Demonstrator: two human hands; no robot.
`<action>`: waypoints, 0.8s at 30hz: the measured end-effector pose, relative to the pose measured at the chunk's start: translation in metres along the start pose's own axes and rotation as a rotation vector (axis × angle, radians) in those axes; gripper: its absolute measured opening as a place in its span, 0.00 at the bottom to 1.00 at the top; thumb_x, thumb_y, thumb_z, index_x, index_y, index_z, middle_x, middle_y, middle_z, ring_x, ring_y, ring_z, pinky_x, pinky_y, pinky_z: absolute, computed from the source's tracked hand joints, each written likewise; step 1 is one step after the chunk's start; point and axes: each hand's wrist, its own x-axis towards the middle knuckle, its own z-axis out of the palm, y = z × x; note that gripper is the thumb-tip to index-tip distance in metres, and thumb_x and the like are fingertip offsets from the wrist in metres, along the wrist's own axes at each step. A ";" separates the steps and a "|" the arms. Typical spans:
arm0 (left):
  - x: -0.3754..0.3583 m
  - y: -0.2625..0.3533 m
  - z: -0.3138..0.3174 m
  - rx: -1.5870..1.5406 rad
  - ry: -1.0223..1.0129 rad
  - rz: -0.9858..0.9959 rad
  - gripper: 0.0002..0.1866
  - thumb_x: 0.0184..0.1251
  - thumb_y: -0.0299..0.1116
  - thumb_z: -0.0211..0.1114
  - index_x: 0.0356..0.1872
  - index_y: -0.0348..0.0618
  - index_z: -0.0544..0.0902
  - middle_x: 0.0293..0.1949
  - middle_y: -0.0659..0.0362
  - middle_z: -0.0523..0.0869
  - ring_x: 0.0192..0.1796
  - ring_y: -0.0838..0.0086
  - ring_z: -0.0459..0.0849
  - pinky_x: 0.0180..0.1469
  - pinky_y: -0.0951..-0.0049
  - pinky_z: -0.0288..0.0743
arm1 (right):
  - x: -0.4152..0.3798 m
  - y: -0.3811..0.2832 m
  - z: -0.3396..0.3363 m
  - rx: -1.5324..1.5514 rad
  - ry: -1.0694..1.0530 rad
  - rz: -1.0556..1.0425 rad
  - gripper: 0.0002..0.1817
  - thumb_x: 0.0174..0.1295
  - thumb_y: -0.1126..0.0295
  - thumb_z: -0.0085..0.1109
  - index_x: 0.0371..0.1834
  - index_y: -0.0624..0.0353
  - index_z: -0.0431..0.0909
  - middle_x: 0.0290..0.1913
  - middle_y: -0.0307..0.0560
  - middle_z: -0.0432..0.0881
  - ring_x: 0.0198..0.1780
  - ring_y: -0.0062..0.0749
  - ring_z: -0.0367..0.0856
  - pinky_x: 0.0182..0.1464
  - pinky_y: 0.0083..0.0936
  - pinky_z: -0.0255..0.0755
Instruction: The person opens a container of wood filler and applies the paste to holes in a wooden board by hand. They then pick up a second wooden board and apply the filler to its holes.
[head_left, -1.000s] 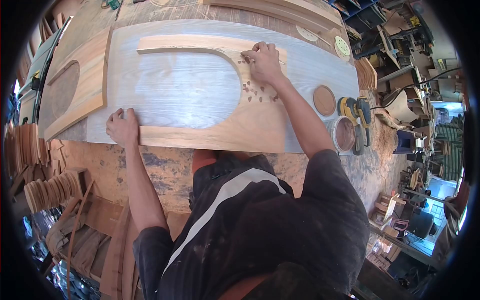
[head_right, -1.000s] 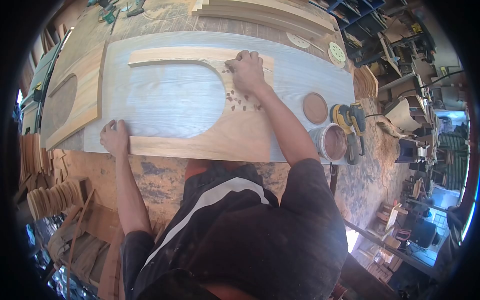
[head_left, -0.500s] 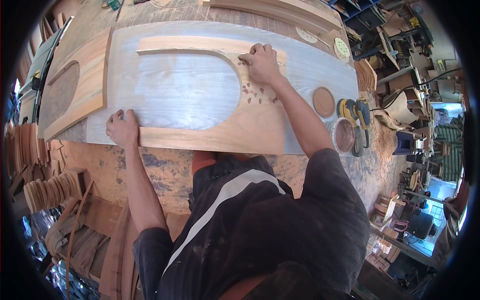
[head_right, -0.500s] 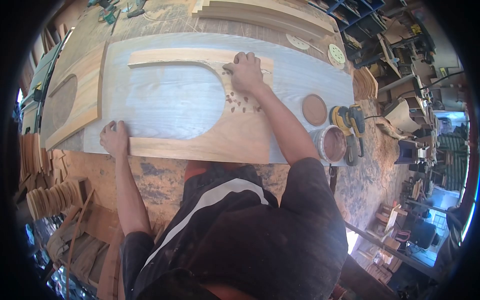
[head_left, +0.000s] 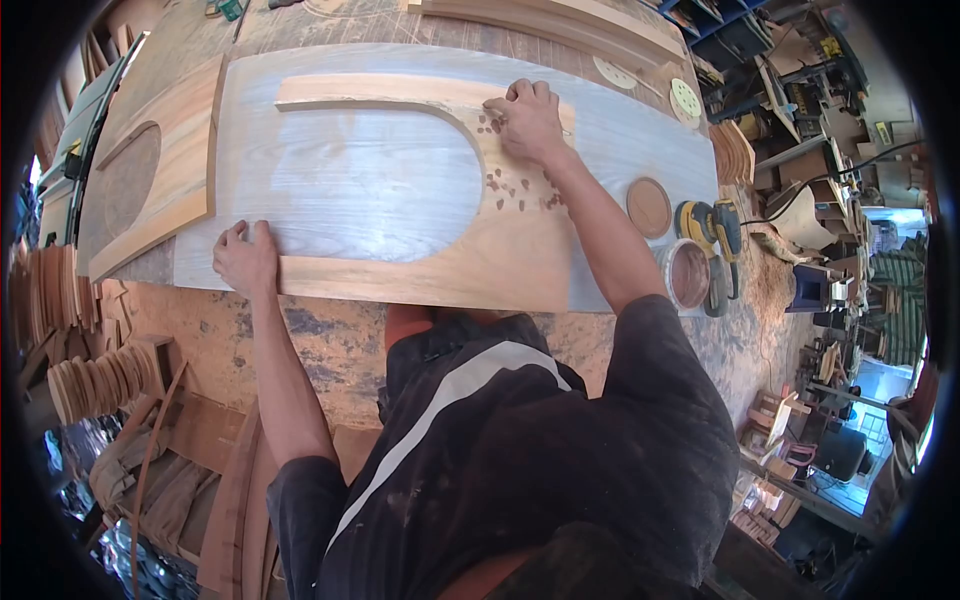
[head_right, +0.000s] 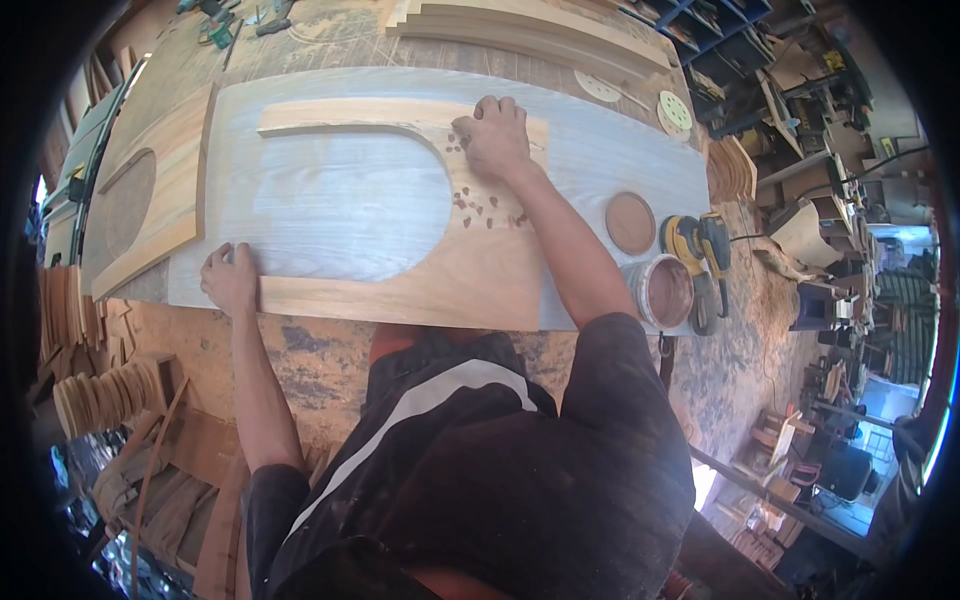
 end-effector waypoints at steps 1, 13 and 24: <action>0.000 0.000 0.001 0.001 0.003 0.008 0.30 0.66 0.55 0.66 0.64 0.49 0.88 0.73 0.50 0.78 0.76 0.49 0.70 0.78 0.51 0.67 | 0.000 0.001 0.002 -0.011 -0.023 -0.027 0.14 0.68 0.63 0.67 0.54 0.38 0.94 0.57 0.44 0.79 0.63 0.45 0.70 0.69 0.44 0.61; 0.001 0.000 0.000 0.003 -0.008 0.002 0.30 0.66 0.54 0.65 0.64 0.50 0.88 0.72 0.50 0.78 0.76 0.49 0.70 0.78 0.51 0.67 | 0.002 -0.003 -0.013 -0.049 0.004 -0.062 0.15 0.67 0.64 0.66 0.54 0.38 0.95 0.56 0.43 0.80 0.63 0.45 0.70 0.70 0.45 0.61; 0.001 0.000 0.000 0.003 -0.012 -0.001 0.30 0.66 0.55 0.65 0.64 0.51 0.88 0.73 0.51 0.77 0.76 0.50 0.70 0.78 0.51 0.67 | -0.012 -0.018 -0.002 -0.054 -0.132 -0.064 0.23 0.66 0.72 0.60 0.61 0.36 0.91 0.57 0.40 0.79 0.62 0.43 0.70 0.69 0.42 0.62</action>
